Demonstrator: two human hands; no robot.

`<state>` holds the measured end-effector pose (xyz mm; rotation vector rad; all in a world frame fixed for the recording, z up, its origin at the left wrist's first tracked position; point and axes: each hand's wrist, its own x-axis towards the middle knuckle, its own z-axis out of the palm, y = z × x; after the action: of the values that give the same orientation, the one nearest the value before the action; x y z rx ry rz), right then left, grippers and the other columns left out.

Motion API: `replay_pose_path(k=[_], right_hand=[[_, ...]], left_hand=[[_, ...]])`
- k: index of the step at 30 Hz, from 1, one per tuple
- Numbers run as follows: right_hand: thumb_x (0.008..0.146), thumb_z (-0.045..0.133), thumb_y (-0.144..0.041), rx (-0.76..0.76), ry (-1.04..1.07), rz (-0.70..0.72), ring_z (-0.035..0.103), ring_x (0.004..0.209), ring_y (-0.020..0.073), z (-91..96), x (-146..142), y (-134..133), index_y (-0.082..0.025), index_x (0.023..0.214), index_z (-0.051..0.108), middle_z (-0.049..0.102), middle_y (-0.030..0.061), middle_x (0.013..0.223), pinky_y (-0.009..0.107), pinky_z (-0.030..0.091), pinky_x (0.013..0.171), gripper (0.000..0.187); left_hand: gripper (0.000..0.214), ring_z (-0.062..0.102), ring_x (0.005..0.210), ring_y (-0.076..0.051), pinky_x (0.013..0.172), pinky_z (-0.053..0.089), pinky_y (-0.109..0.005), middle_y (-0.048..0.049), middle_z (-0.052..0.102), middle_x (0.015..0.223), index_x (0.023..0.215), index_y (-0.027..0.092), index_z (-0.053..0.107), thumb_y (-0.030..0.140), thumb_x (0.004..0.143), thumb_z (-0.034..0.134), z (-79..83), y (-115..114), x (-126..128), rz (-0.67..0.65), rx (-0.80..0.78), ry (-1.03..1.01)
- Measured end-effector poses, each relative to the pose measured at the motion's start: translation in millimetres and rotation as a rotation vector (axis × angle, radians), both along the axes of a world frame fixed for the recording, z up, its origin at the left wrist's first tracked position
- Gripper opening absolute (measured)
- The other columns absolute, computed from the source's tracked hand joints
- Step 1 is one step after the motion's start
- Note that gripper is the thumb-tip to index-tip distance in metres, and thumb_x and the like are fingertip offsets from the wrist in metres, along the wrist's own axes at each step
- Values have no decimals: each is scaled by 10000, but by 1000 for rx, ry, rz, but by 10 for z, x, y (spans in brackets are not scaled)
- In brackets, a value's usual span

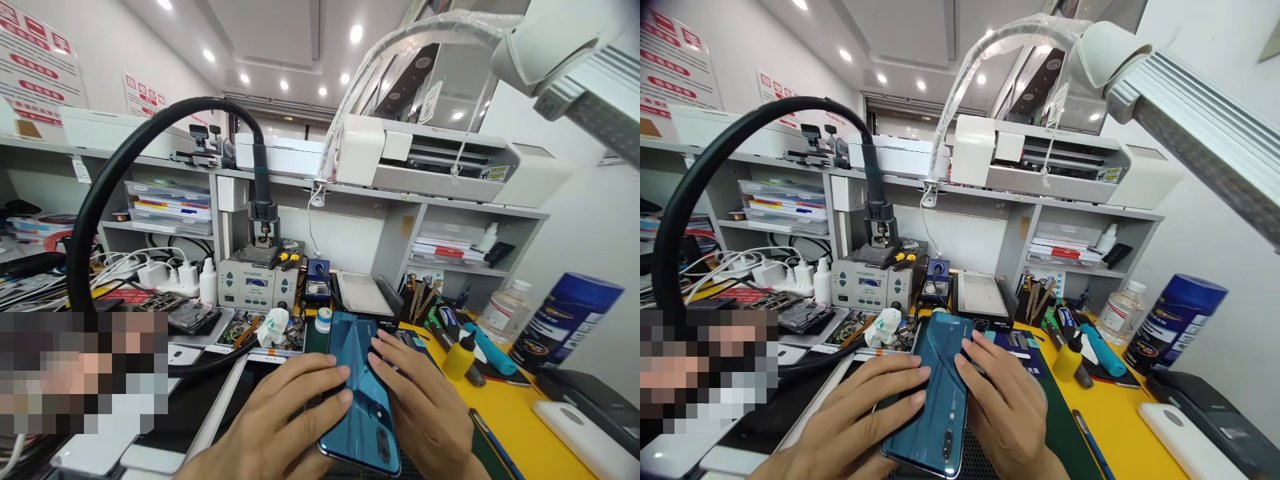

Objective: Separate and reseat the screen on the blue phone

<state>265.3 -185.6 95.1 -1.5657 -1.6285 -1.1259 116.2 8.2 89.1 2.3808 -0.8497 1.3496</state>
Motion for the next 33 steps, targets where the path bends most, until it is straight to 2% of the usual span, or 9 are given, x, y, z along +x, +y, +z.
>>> replay_pose_path(k=[5,11,14,18,21,22,24,28,33], right_hand=[[896,550,17,2,-28,-20,580,1248,281,37,-20,-12,-88,1155,684,689,182,1184,421,540,958,310],[872,573,1,-7,23,-26,583,1249,294,27,-12,-20,-128,1184,677,694,170,1203,435,544,965,353],[879,564,-13,-20,84,-3,592,1240,285,30,5,2,-137,1174,682,709,155,1176,427,547,975,342],[881,558,-27,-126,254,94,648,1161,250,28,-14,62,-148,1090,704,749,120,1065,367,553,968,282],[888,607,-109,-243,455,147,732,853,211,12,-98,117,-161,979,715,756,79,869,282,600,773,150],[894,626,-155,-288,535,141,718,737,197,8,-134,133,-168,922,716,735,59,782,264,595,695,95],[900,646,-247,-373,694,107,660,605,181,7,-201,154,-181,810,710,676,30,657,262,571,630,129],[864,680,-352,-464,964,100,650,664,215,16,-264,162,-188,723,712,663,32,642,293,550,708,218],[861,671,-460,-535,1232,255,611,707,213,-14,-282,153,-148,746,705,682,57,743,281,489,657,334]], left_hand=[[348,495,1303,-279,1046,506,-447,-226,666,1217,1232,27,590,96,891,585,37,-13,-3,-11,-17,10],[524,508,1303,-310,1017,503,-504,-203,666,1240,1359,185,519,109,844,577,-77,37,16,-5,-1,27],[530,549,1247,-301,996,502,-508,-187,682,1195,1293,230,566,25,806,535,-52,-6,3,0,-31,59],[510,608,1090,-237,961,505,-436,-119,661,1116,1167,255,618,-51,784,478,86,-89,-14,-45,-291,233],[301,625,936,-167,834,517,-293,-65,637,1014,1098,242,625,58,901,491,175,-105,-11,-111,-533,450],[218,621,912,-156,815,505,-269,-51,632,988,1063,234,624,112,931,500,195,-102,-10,-109,-610,526],[118,605,895,-154,817,476,-259,-37,624,958,998,217,621,205,959,510,219,-92,-14,-81,-737,641],[162,569,869,-178,807,445,-275,-41,606,920,918,187,623,303,959,520,233,-81,-30,-94,-852,738],[235,552,801,-191,731,453,-283,-40,614,847,885,168,637,391,924,574,237,-95,-26,-143,-1040,801]])
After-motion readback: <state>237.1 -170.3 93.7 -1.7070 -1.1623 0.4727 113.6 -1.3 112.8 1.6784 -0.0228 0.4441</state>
